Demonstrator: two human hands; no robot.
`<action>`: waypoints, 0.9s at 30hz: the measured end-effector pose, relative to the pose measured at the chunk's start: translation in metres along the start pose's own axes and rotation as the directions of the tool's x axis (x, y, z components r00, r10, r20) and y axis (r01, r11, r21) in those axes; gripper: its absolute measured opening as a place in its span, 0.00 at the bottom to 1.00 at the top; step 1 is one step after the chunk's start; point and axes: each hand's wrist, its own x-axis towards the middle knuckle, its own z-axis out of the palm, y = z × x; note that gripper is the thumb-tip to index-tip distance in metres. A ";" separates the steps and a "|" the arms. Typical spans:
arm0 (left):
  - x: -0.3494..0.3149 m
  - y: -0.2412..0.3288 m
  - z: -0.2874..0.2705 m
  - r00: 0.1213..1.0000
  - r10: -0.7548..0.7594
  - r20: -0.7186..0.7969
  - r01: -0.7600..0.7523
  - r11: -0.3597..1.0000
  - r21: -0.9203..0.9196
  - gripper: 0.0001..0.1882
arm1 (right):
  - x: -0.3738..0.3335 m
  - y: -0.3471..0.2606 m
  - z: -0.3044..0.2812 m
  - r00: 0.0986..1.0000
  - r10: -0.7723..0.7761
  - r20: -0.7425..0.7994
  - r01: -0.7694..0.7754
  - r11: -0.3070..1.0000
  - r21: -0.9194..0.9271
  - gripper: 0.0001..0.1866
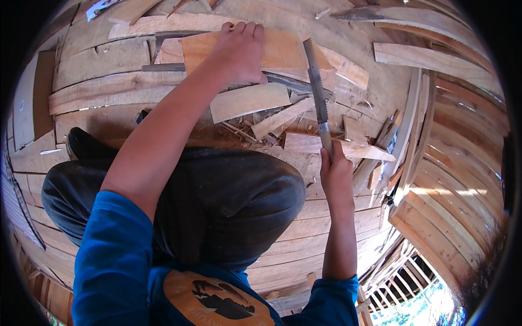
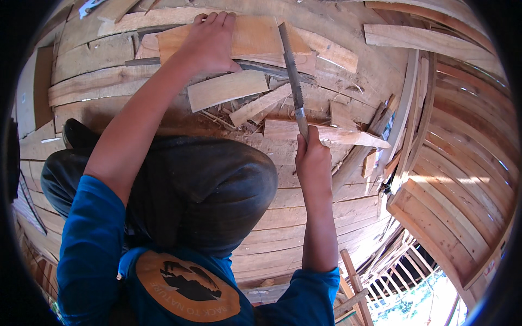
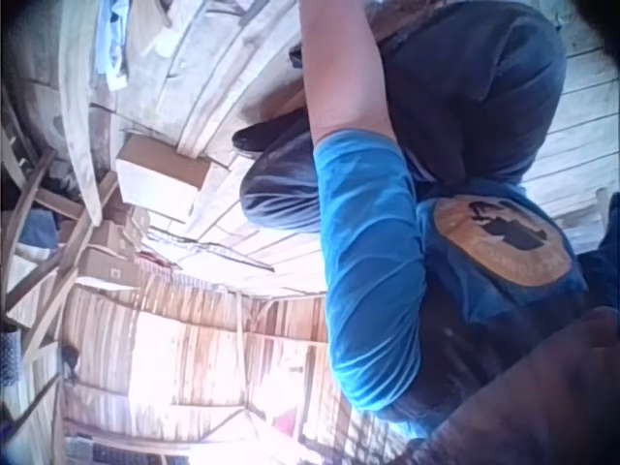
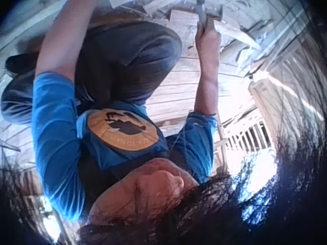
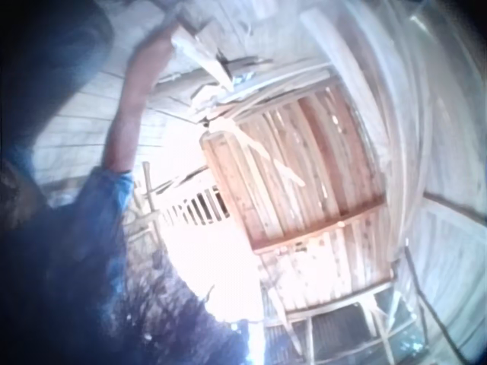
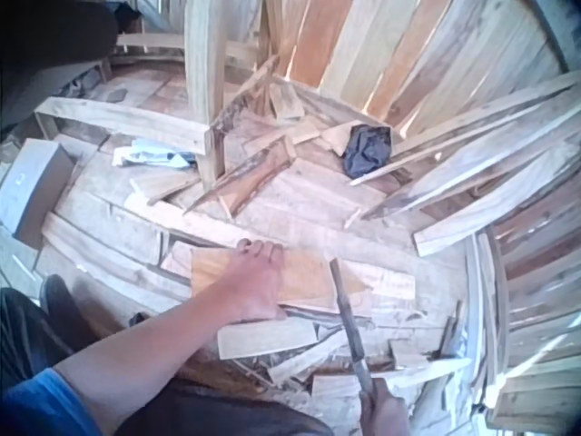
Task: The person shapes a piece of wood using a drawknife and handles various wood fragments while sitting on a workshop floor.
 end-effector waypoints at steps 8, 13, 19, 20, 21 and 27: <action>0.000 -0.002 0.000 1.000 0.010 -0.013 -0.010 1.000 0.014 0.55 | 0.006 0.000 0.008 0.997 -0.055 -0.055 0.055 0.998 -0.015 0.09; 0.002 -0.001 -0.004 1.000 -0.021 0.022 0.021 1.000 0.015 0.57 | 0.011 0.005 0.009 0.994 -0.090 -0.063 0.091 0.996 0.019 0.13; -0.001 -0.004 -0.001 1.000 -0.014 0.004 0.014 1.000 -0.027 0.59 | 0.008 0.012 0.016 0.997 -0.061 -0.040 0.065 0.990 0.124 0.12; -0.001 -0.004 -0.002 1.000 -0.003 0.013 0.004 0.999 -0.038 0.59 | 0.006 0.014 0.022 0.997 -0.054 -0.049 0.059 0.990 0.127 0.11; -0.001 -0.004 -0.003 0.999 -0.012 0.035 0.014 0.999 -0.038 0.59 | 0.005 0.015 0.028 0.995 -0.058 -0.076 0.068 0.988 0.142 0.11; 0.006 -0.006 -0.006 0.998 -0.030 0.057 0.033 0.998 -0.051 0.58 | 0.006 0.011 0.065 0.977 -0.006 -0.215 0.047 0.982 0.184 0.12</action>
